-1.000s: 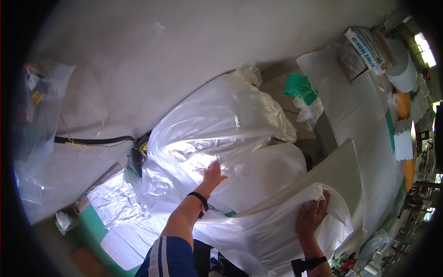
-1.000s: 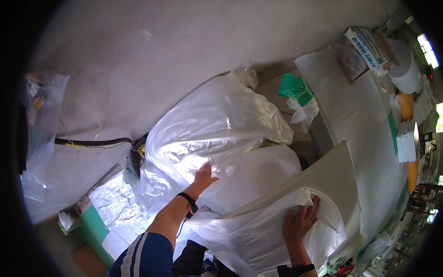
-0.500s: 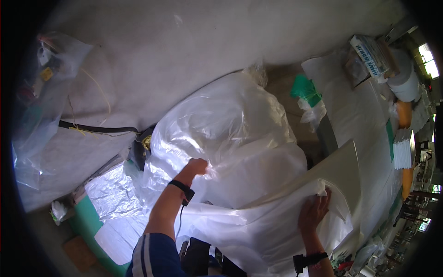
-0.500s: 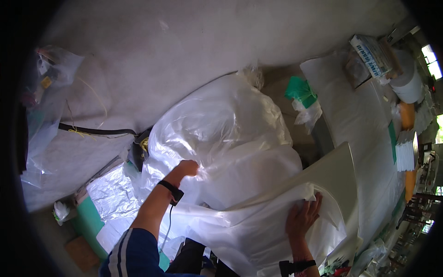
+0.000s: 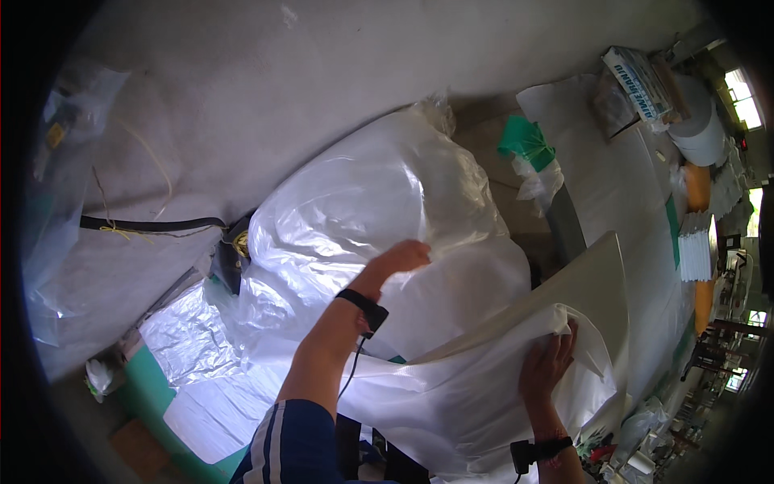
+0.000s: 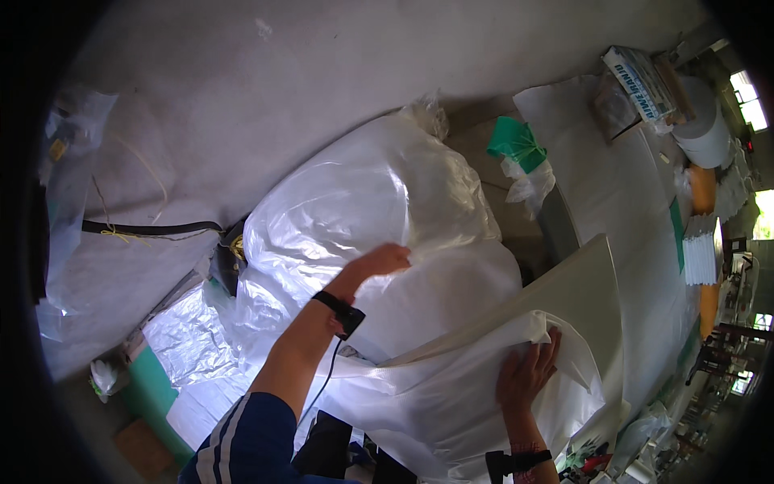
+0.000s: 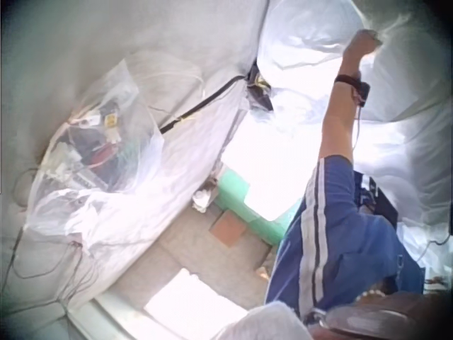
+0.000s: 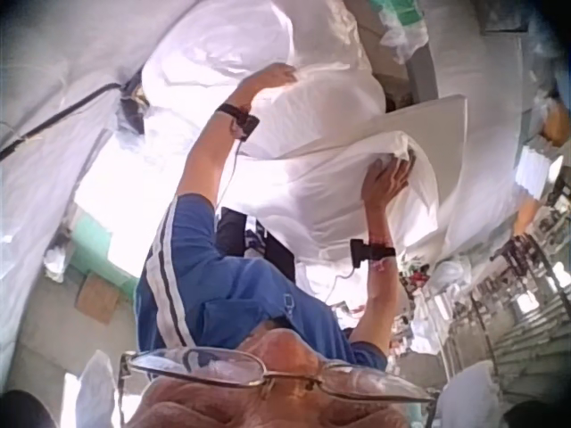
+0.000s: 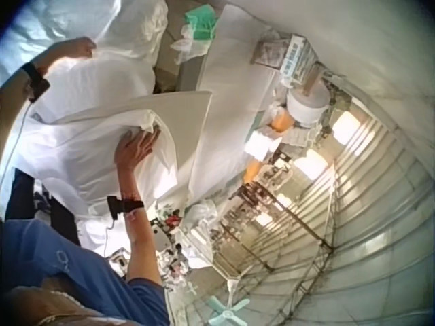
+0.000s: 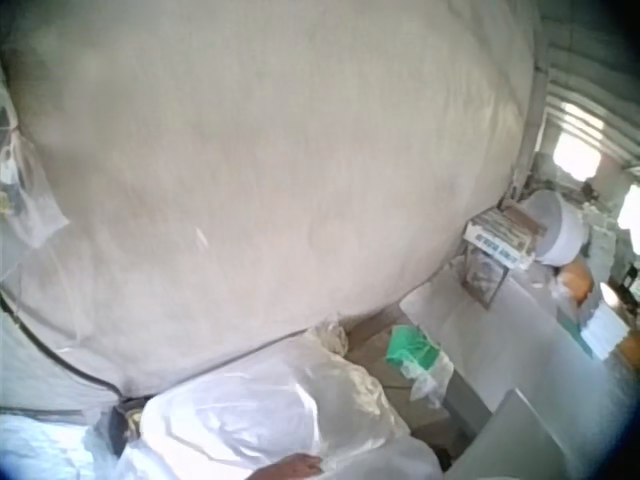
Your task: Arranging and unfolding large plastic and fabric sheets on a work surface near a sewing machine.
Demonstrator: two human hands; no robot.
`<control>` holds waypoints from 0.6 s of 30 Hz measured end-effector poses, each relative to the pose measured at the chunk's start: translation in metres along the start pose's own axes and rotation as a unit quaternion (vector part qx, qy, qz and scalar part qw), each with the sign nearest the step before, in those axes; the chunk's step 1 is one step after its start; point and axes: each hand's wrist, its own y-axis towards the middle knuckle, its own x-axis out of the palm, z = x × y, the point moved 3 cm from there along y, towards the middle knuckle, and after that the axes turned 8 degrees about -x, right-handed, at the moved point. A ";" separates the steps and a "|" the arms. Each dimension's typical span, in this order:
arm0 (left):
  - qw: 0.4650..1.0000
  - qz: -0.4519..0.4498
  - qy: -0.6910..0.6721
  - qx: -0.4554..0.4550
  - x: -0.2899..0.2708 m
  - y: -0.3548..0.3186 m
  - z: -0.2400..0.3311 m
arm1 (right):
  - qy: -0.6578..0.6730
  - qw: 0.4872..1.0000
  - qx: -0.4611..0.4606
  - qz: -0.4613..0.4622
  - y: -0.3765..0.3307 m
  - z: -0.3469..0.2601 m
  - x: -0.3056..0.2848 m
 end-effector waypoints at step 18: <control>0.964 0.044 0.262 -0.014 0.060 0.059 0.055 | 0.006 0.999 0.044 -0.026 0.006 -0.005 0.007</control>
